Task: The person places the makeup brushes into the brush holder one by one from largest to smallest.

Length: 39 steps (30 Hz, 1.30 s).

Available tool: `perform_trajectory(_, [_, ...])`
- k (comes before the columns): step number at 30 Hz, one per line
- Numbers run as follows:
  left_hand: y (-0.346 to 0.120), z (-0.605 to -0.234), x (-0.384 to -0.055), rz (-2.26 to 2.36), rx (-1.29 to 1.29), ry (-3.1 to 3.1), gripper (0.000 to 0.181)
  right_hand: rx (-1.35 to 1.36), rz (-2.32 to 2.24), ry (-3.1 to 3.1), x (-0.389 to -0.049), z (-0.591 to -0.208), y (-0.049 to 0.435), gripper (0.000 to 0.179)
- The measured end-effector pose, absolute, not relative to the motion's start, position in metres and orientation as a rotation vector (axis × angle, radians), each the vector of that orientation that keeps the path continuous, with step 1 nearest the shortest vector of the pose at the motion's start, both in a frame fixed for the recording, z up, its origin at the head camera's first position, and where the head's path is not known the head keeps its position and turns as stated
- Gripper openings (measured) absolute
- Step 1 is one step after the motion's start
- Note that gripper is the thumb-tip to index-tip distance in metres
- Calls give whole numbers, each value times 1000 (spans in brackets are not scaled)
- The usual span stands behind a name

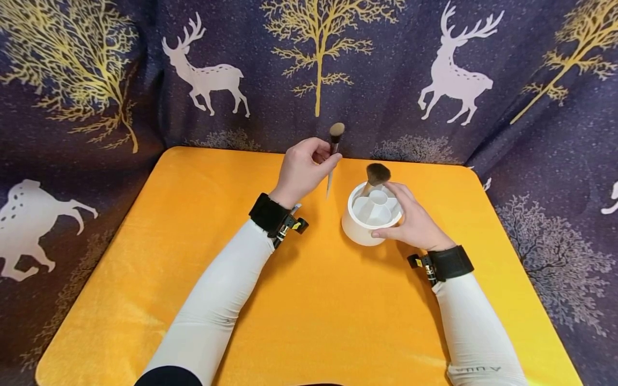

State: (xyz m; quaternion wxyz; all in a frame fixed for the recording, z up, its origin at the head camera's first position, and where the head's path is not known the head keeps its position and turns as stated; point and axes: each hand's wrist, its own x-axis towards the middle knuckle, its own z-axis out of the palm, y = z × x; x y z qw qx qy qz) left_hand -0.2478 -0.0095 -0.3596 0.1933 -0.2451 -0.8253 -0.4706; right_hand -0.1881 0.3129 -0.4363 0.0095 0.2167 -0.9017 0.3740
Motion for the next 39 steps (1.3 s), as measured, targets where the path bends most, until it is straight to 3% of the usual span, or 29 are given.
perform_trajectory(39, [13,-359,-248,-1277,-872,-2342,19,683,1214,-2801,-189,-437,312,127])
